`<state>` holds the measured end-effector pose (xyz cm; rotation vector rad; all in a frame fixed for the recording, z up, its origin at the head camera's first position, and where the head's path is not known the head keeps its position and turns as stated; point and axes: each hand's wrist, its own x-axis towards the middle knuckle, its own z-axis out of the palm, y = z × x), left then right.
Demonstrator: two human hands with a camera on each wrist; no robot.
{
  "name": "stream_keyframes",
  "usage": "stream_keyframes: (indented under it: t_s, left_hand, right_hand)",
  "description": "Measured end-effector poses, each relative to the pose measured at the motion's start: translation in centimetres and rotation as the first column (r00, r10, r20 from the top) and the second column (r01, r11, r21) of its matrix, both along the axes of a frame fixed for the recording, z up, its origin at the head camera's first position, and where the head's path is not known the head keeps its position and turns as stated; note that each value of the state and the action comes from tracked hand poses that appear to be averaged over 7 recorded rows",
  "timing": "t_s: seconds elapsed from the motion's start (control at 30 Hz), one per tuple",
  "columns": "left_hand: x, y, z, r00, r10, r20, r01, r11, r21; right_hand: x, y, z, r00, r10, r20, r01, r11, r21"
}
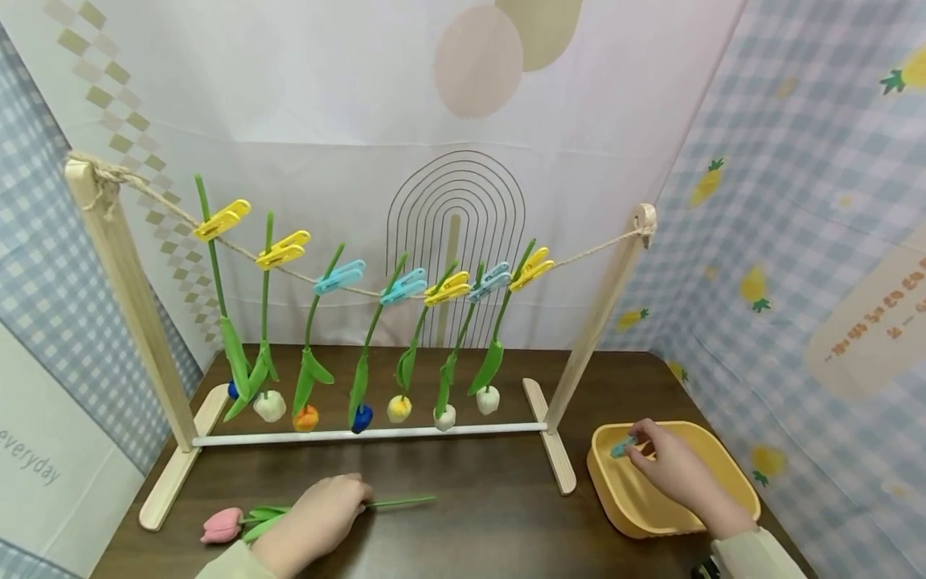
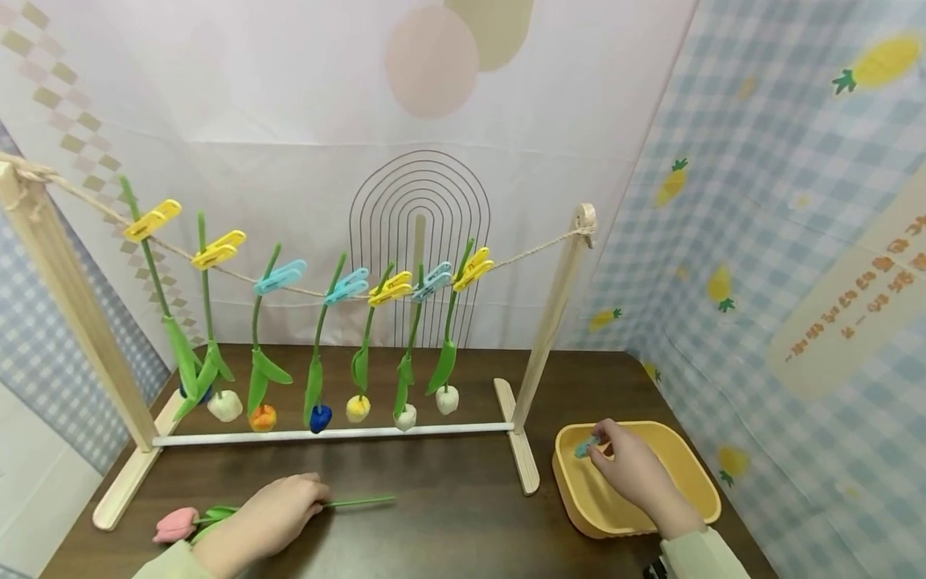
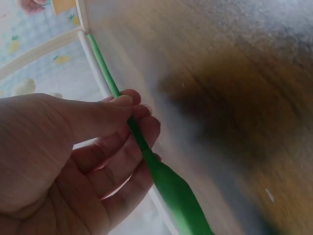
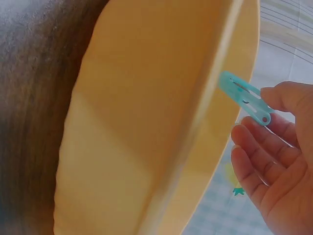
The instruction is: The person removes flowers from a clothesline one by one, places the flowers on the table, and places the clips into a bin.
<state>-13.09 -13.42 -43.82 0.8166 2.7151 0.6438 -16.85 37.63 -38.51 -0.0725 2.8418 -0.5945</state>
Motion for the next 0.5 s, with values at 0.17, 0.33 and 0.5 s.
stream_keyframes:
  t_s: [0.17,0.33,0.5]
  left_hand:
    - [0.01,0.30,-0.38,0.997,-0.016,-0.072,0.015,1.000,-0.012]
    - [-0.18,0.69,-0.56,0.989,-0.011,-0.144,0.004,0.999,-0.046]
    - [-0.35,0.92,-0.66,0.994,-0.003,-0.109,-0.003,0.999,-0.053]
  right_hand:
    - [-0.05,-0.05,-0.41,1.000,-0.010,0.014,0.011,1.000,-0.015]
    - [-0.03,-0.07,-0.81,0.999,-0.021,0.029,0.022,0.999,-0.029]
    - [-0.06,-0.09,-0.90,0.999,-0.020,0.033,0.021,0.999,-0.028]
